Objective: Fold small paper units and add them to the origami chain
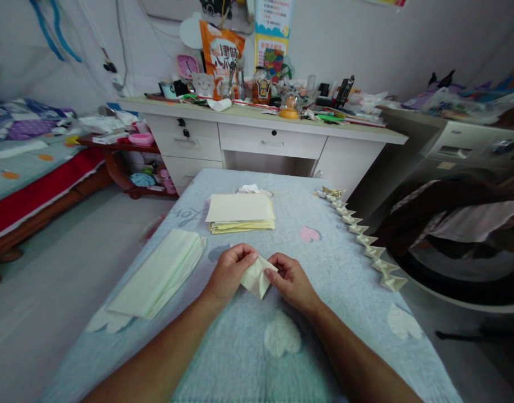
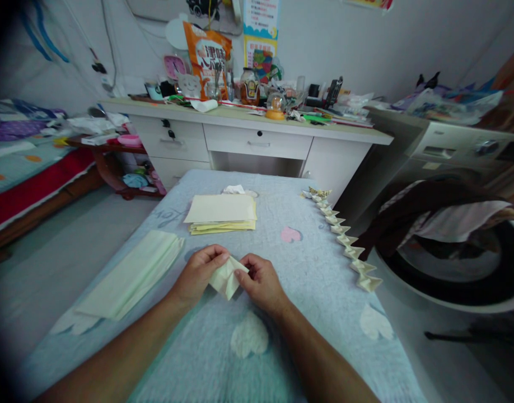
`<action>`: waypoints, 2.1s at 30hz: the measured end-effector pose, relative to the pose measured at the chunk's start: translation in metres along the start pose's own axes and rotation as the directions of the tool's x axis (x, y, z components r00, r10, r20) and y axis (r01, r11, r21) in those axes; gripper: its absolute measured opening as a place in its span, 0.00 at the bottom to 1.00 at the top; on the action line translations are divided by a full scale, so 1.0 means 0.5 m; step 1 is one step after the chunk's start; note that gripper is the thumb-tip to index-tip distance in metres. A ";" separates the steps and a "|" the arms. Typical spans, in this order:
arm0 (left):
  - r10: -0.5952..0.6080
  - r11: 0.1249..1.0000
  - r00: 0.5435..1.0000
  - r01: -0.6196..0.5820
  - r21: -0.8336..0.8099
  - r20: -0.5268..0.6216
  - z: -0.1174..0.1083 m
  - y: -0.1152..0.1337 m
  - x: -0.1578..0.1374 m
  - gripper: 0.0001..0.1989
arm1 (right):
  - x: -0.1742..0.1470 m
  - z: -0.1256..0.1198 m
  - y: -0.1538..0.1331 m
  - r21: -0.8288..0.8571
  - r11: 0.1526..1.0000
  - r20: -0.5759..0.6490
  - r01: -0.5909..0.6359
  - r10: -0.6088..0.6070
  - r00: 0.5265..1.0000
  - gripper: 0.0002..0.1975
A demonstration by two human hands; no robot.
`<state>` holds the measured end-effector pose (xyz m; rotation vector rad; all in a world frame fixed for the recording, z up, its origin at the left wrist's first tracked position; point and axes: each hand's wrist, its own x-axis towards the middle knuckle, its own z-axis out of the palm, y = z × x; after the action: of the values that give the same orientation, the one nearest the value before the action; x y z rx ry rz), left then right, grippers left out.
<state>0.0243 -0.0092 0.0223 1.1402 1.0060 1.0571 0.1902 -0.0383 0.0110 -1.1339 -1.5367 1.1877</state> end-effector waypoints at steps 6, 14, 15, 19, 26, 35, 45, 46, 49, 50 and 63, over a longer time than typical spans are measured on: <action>-0.001 0.989 0.997 0.013 -0.144 0.081 0.005 0.005 -0.004 0.16 | 0.007 -0.006 0.008 0.111 0.991 -0.033 -0.071 0.075 0.997 0.14; -0.059 0.996 0.991 0.067 -0.058 0.123 0.009 -0.007 -0.003 0.27 | 0.015 -0.015 0.020 0.170 0.984 -0.201 -0.048 0.082 0.976 0.15; -0.061 0.996 0.990 0.070 -0.064 0.128 0.009 -0.010 -0.002 0.27 | 0.015 -0.015 0.020 0.172 0.984 -0.201 -0.047 0.082 0.976 0.15; -0.018 0.991 0.987 0.038 -0.127 0.160 0.007 -0.026 0.004 0.28 | 0.015 -0.010 0.019 0.187 0.981 -0.194 -0.045 0.082 0.978 0.15; 0.027 0.992 0.990 -0.010 -0.123 0.140 0.009 -0.032 0.007 0.26 | 0.014 -0.005 0.015 0.198 0.979 -0.166 -0.045 0.078 0.983 0.12; 0.075 0.997 0.993 -0.078 0.023 0.090 0.009 -0.027 0.005 0.23 | -0.001 -0.010 -0.010 -0.369 0.891 -0.119 0.265 -0.328 0.937 0.16; 0.069 0.995 0.991 -0.059 -0.085 0.115 0.012 -0.027 0.002 0.20 | 0.000 -0.009 -0.014 -0.315 0.909 -0.101 0.272 -0.317 0.943 0.10; 0.071 0.993 0.990 -0.058 -0.102 0.120 0.012 -0.026 0.001 0.20 | 0.001 -0.009 -0.014 -0.307 0.913 -0.104 0.269 -0.313 0.944 0.10; 0.070 0.985 0.987 -0.047 -0.164 0.142 0.016 -0.021 -0.002 0.25 | 0.002 -0.009 -0.014 -0.292 0.919 -0.115 0.264 -0.308 0.944 0.09; 0.060 0.983 0.987 -0.033 -0.183 0.148 0.017 -0.020 -0.003 0.27 | 0.002 -0.009 -0.014 -0.290 0.919 -0.118 0.267 -0.312 0.943 0.09; 0.002 0.992 0.995 0.010 -0.127 0.098 0.018 -0.018 -0.001 0.27 | -0.003 -0.009 -0.021 -0.345 0.899 -0.065 0.271 -0.311 0.948 0.10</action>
<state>0.0342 -0.0126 0.0148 1.0750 0.8511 1.0369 0.1933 -0.0405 0.0217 -1.1150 -1.7844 0.6624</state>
